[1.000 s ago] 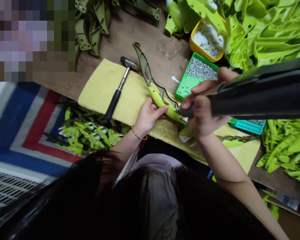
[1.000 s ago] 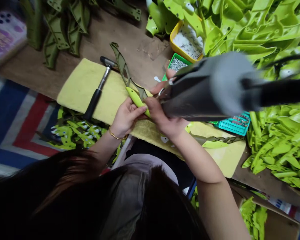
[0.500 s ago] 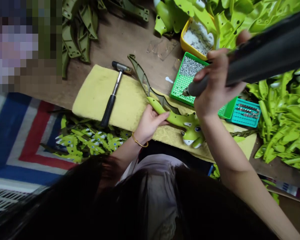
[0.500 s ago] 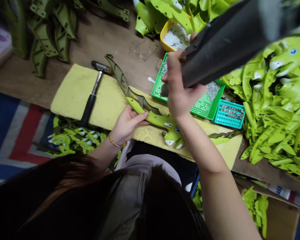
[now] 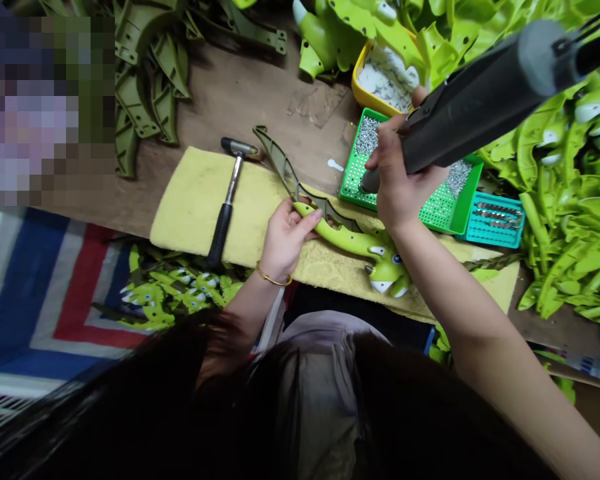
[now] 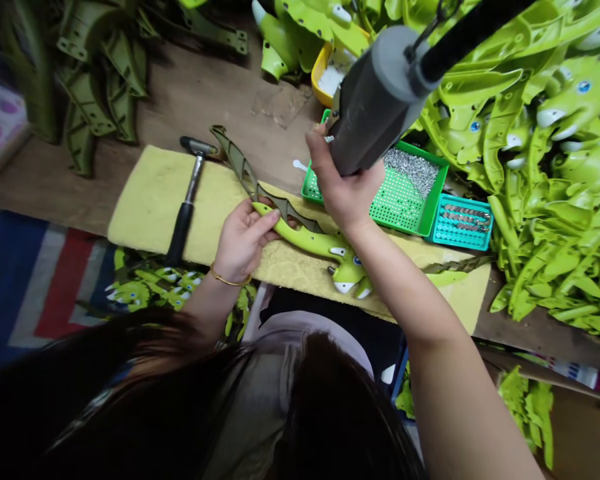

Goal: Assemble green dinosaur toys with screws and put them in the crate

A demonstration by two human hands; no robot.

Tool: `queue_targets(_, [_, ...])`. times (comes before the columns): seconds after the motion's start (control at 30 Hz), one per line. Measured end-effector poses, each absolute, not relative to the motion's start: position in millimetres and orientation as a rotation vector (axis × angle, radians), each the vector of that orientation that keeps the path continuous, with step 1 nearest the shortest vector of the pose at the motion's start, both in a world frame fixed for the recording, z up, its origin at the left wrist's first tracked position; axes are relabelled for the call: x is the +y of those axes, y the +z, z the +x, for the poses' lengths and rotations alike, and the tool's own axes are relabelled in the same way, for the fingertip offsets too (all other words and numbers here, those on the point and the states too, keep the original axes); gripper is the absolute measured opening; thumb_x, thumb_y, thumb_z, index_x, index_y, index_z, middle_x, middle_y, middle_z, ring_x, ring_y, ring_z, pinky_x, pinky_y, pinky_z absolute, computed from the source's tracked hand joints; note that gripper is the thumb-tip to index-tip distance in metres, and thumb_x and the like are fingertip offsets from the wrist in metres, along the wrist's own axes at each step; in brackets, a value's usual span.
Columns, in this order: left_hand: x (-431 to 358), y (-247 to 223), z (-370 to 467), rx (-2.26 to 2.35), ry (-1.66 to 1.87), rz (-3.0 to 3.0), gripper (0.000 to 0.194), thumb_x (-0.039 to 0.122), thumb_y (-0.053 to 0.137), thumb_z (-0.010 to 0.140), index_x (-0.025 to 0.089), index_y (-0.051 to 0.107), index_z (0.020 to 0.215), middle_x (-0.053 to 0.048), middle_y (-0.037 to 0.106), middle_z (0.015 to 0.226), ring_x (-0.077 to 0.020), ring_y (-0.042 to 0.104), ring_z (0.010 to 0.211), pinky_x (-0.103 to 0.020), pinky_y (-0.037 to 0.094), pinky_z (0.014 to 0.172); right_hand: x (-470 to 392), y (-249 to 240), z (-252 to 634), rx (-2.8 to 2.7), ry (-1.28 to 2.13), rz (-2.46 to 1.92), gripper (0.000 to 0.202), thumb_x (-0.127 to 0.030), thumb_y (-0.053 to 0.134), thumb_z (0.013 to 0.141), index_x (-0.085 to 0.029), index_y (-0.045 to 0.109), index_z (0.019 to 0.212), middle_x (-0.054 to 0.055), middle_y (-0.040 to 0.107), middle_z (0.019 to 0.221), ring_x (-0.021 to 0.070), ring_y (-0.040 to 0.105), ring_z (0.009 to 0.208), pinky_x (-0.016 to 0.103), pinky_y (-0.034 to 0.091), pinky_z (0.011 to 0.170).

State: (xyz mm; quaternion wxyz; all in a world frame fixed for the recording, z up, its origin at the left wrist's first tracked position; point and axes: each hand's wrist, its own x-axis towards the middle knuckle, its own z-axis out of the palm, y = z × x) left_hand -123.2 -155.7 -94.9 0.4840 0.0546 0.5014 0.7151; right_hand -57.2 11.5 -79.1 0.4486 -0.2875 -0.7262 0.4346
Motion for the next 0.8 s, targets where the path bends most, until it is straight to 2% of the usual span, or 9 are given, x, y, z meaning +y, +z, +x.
queue_targets(0.1, [-156.8,-93.6,-124.6,1.197,1.733,0.143,0.051,0.037,0.087,0.06,0.018,0.052,0.092,0.0,0.069,0.082,-0.0185,0.073,0.074,-0.029,0.062,0.069,5.8,-73.8,-58.9,-1.633,0.985,-0.637,0.036,-0.061,0.06,0.079,-0.028,0.062,0.094,-0.003,0.064,0.083,0.0124,0.065,0.073,0.037,0.058,0.074])
queue_targets(0.2, [-158.4,-92.5,-126.4,1.17,1.724,0.137,0.049,0.036,0.087,0.06,0.017,0.054,0.091,0.001,0.069,0.078,-0.0175,0.072,0.073,-0.028,0.062,0.069,1.9,-70.6,-58.9,-1.621,1.012,-0.623,0.032,-0.055,0.066,0.078,-0.028,0.061,0.096,-0.005,0.06,0.076,0.0106,0.064,0.066,0.033,0.058,0.068])
queue_targets(0.33, [-159.6,-92.7,-126.7,1.164,1.716,0.134,0.049,0.036,0.088,0.059,0.015,0.057,0.09,0.001,0.068,0.076,-0.0161,0.071,0.071,-0.029,0.062,0.068,2.5,-67.1,-56.5,-1.63,1.014,-0.527,0.027,-0.05,0.067,0.079,-0.027,0.061,0.092,-0.006,0.061,0.083,0.0069,0.061,0.058,0.029,0.056,0.062])
queue_targets(0.5, [-158.1,-92.8,-123.4,1.215,1.728,0.137,0.049,0.039,0.087,0.058,0.014,0.059,0.089,0.001,0.069,0.075,-0.0149,0.069,0.068,-0.028,0.063,0.063,-4.9,-42.1,-61.9,-1.462,1.008,-0.348,0.033,-0.04,0.069,0.081,-0.031,0.061,0.112,-0.006,0.066,0.087,0.0031,0.055,0.047,0.018,0.046,0.044])
queue_targets(0.6, [-156.8,-93.5,-122.5,1.197,1.721,0.157,0.045,0.038,0.086,0.059,0.016,0.058,0.087,0.001,0.07,0.075,-0.0148,0.069,0.067,-0.027,0.062,0.062,-26.2,-21.5,-72.4,-1.313,1.108,-0.191,0.029,-0.034,0.07,0.082,-0.031,0.064,0.111,-0.006,0.066,0.085,0.001,0.051,0.045,0.015,0.042,0.041])
queue_targets(0.7, [-156.5,-95.6,-123.2,1.201,1.721,0.148,0.041,0.035,0.084,0.061,0.016,0.058,0.086,0.001,0.069,0.075,-0.0155,0.068,0.067,-0.03,0.062,0.063,-52.5,-12.0,-82.4,-1.427,1.188,-0.194,0.028,-0.039,0.066,0.084,-0.035,0.063,0.112,-0.006,0.064,0.09,0.0021,0.053,0.049,0.017,0.046,0.044])
queue_targets(0.8, [-157.1,-97.4,-123.7,1.199,1.732,0.146,0.039,0.035,0.084,0.062,0.016,0.056,0.083,0.002,0.066,0.074,-0.0173,0.068,0.069,-0.034,0.062,0.065,-67.4,-19.0,-87.0,-1.614,1.102,-0.31,0.035,-0.055,0.059,0.085,-0.038,0.056,0.116,-0.004,0.061,0.092,0.005,0.055,0.053,0.021,0.05,0.048])
